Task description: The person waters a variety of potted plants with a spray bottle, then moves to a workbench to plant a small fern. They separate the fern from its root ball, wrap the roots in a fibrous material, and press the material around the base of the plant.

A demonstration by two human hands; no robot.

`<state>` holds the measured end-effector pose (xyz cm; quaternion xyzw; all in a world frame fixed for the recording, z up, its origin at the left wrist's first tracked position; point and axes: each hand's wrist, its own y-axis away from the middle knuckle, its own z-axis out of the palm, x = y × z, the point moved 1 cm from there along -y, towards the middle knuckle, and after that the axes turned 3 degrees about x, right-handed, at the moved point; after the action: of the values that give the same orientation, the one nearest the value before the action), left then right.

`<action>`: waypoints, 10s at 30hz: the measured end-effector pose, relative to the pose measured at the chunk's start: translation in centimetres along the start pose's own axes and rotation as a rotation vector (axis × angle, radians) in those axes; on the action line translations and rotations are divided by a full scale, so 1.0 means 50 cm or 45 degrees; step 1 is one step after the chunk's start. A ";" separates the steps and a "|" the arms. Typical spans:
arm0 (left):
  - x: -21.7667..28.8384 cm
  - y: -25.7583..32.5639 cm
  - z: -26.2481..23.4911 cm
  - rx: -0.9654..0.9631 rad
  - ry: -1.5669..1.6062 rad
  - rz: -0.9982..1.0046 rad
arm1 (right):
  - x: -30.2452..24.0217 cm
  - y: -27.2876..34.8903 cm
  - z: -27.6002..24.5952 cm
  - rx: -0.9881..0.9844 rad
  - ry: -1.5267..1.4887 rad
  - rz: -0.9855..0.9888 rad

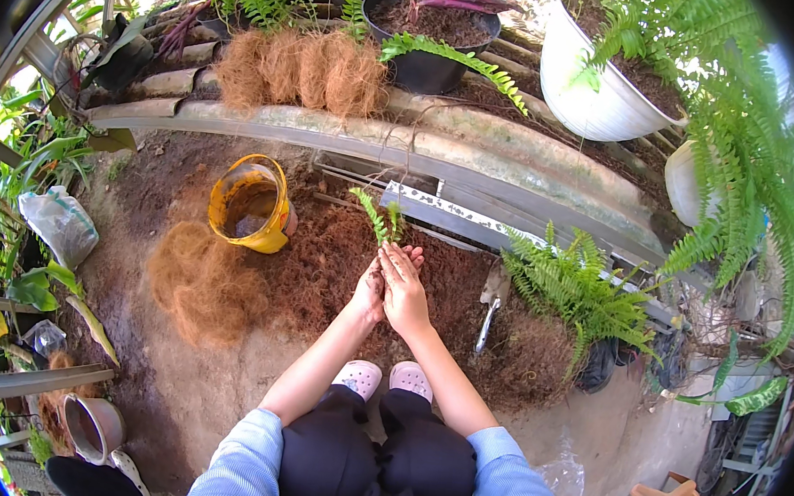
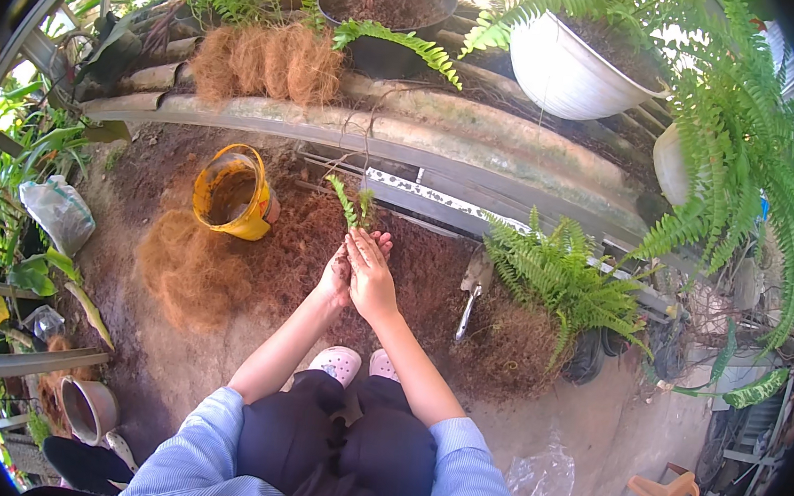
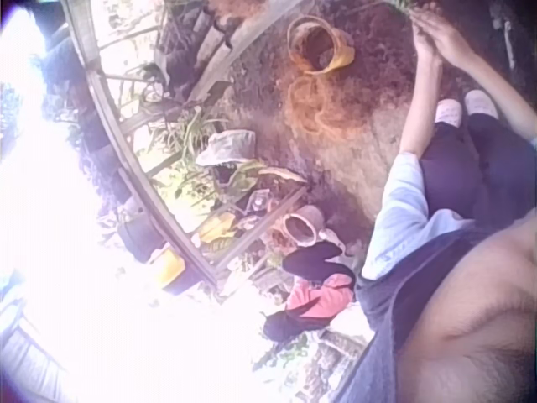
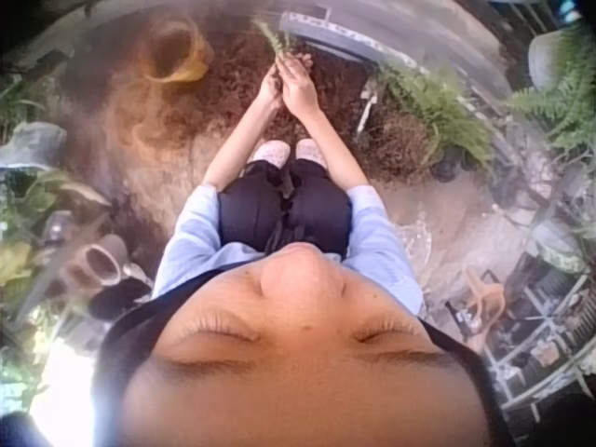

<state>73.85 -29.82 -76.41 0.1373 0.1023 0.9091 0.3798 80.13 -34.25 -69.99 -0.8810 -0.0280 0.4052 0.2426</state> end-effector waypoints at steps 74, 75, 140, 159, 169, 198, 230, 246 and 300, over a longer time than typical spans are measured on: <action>0.071 0.135 0.246 0.003 -0.942 -0.052 | -0.066 -0.163 -0.144 -0.324 -1.133 0.981; 0.071 0.135 0.244 0.003 -0.952 -0.031 | -0.078 -0.163 -0.146 -0.348 -1.079 0.965; 0.047 0.050 0.091 0.352 -0.087 0.135 | -0.066 -0.011 -0.063 0.001 -0.030 -0.155; 0.038 0.040 0.064 0.214 -0.323 0.203 | -0.071 -0.036 -0.038 0.230 -0.115 -0.070; 0.030 0.063 0.185 0.144 0.135 -0.008 | -0.004 -0.008 -0.024 0.608 -2.127 1.058; 0.015 0.071 0.152 0.190 -0.143 0.095 | -0.068 -0.040 -0.062 0.391 -0.273 0.113; 0.061 0.085 0.166 -0.382 -0.392 0.078 | -0.142 -0.049 -0.084 -0.178 0.141 -0.226; 0.063 0.069 0.145 -0.149 -0.354 0.041 | -0.115 -0.046 -0.045 0.067 0.807 -0.527; 0.052 0.064 0.159 0.187 -0.213 0.069 | -0.035 0.006 0.003 0.243 0.466 -0.508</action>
<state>72.61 -29.52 -67.55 0.2429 0.1330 0.8944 0.3511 78.82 -34.87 -68.99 -0.8898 -0.1184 0.1845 0.4002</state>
